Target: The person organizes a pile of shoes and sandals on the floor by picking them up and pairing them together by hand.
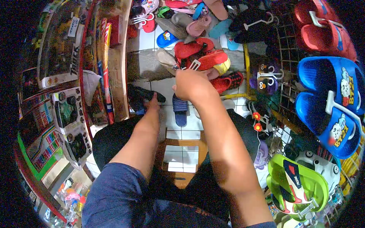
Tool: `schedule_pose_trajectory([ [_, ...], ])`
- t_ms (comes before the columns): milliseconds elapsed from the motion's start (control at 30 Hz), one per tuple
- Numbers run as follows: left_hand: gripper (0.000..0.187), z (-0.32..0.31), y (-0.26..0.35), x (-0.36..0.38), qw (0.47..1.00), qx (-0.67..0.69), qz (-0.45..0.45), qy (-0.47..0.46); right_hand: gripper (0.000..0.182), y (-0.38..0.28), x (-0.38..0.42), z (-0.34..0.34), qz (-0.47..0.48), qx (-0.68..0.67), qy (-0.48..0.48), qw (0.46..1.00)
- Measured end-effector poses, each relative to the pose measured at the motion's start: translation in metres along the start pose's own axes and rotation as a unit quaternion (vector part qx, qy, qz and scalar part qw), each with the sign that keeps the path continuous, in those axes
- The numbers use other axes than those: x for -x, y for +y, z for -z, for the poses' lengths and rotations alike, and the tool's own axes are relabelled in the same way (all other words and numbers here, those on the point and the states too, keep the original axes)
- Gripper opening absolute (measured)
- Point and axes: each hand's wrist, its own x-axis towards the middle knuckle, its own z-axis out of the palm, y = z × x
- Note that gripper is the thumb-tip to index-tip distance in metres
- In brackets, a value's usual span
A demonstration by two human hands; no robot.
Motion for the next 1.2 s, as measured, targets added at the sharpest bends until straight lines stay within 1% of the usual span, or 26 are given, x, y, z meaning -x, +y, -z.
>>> schedule_pose_trajectory([
  [33,0.098,0.001,0.004,0.002,0.996,0.055,-0.032,-0.064,0.041,-0.002,0.001,0.002,0.006,0.000,-0.002,1.000],
  [67,0.080,-0.024,-0.011,-0.013,0.986,0.108,-0.116,-0.045,0.042,-0.004,0.002,0.004,0.012,0.001,-0.004,1.000],
  [100,0.080,-0.034,-0.005,-0.009,0.986,0.113,-0.115,-0.043,0.042,-0.006,0.001,0.005,0.016,0.005,-0.003,1.000],
  [133,0.072,-0.042,0.007,0.002,0.990,0.001,-0.131,-0.045,0.042,-0.007,0.000,0.006,0.019,-0.005,0.000,1.000],
  [167,0.065,-0.048,0.017,0.015,0.982,-0.112,-0.145,-0.047,0.042,-0.009,-0.002,0.007,0.023,-0.016,0.002,1.000],
  [233,0.054,-0.062,0.021,0.035,0.958,-0.012,-0.255,-0.133,0.042,-0.012,-0.002,0.010,0.021,-0.029,0.008,0.999],
  [267,0.053,-0.070,0.025,0.045,0.958,-0.024,-0.260,-0.119,0.042,-0.014,-0.002,0.012,0.011,-0.026,-0.002,1.000],
  [300,0.053,-0.078,0.030,0.051,0.960,-0.016,-0.249,-0.124,0.042,-0.014,-0.001,0.013,0.000,-0.025,-0.013,1.000],
  [400,0.052,-0.100,0.050,0.073,0.964,0.025,-0.214,-0.152,0.042,-0.008,-0.002,0.008,0.003,-0.027,0.002,1.000],
  [433,0.054,-0.105,0.058,0.087,0.957,-0.063,-0.271,-0.081,0.042,-0.006,-0.002,0.008,0.007,-0.024,0.007,1.000],
  [500,0.056,-0.107,0.076,0.092,0.935,-0.148,-0.323,-0.008,0.042,-0.003,-0.001,0.009,0.014,-0.027,0.016,0.999],
  [533,0.058,-0.109,0.089,0.082,0.919,-0.209,-0.312,-0.120,0.042,-0.002,-0.001,0.012,0.011,-0.030,0.011,0.999],
  [600,0.060,-0.108,0.102,0.072,0.888,-0.268,-0.294,-0.232,0.042,0.000,0.001,0.015,0.007,-0.033,0.006,0.999],
  [667,0.064,-0.090,0.126,0.083,0.899,-0.195,-0.221,-0.323,0.041,0.002,0.003,0.017,0.007,-0.035,0.024,0.999],
  [700,0.064,-0.083,0.139,0.086,0.899,-0.195,-0.222,-0.322,0.041,0.003,0.003,0.017,0.007,-0.035,0.025,0.999],
  [767,0.064,-0.079,0.169,0.082,0.817,-0.351,-0.295,-0.350,0.041,0.004,0.004,0.018,-0.008,-0.050,0.026,0.998],
  [833,0.046,-0.153,0.178,-0.006,0.703,-0.475,-0.407,-0.339,0.041,0.002,0.005,0.020,-0.026,-0.042,0.032,0.998],
  [900,0.051,-0.126,0.239,0.022,0.804,-0.373,-0.387,-0.254,0.042,0.000,0.007,0.021,-0.042,-0.034,0.041,0.998],
  [933,0.054,-0.111,0.270,0.038,0.845,-0.311,-0.381,-0.211,0.041,-0.001,0.008,0.022,-0.041,-0.042,0.037,0.998],
  [967,0.052,-0.107,0.307,0.050,0.832,-0.364,-0.388,-0.155,0.041,-0.001,0.009,0.022,-0.043,-0.051,0.031,0.997],
  [1000,0.052,-0.097,0.337,0.046,0.779,-0.403,-0.443,-0.186,0.039,-0.002,0.010,0.021,-0.040,-0.050,0.032,0.997],
  [1033,0.051,-0.087,0.356,0.053,0.762,-0.339,-0.530,-0.153,0.039,-0.002,0.008,0.019,-0.044,-0.054,0.036,0.997],
  [1067,0.067,-0.114,0.371,-0.004,0.794,-0.232,-0.533,-0.175,0.038,-0.001,0.006,0.014,-0.037,-0.054,0.040,0.997],
  [1167,0.113,-0.086,0.415,0.008,0.690,-0.300,-0.658,0.031,0.036,-0.003,0.001,0.009,-0.038,-0.066,0.047,0.996],
  [1200,0.117,-0.081,0.420,0.008,0.760,-0.143,-0.634,0.000,0.036,-0.005,-0.001,0.008,-0.034,-0.069,0.050,0.996],
])
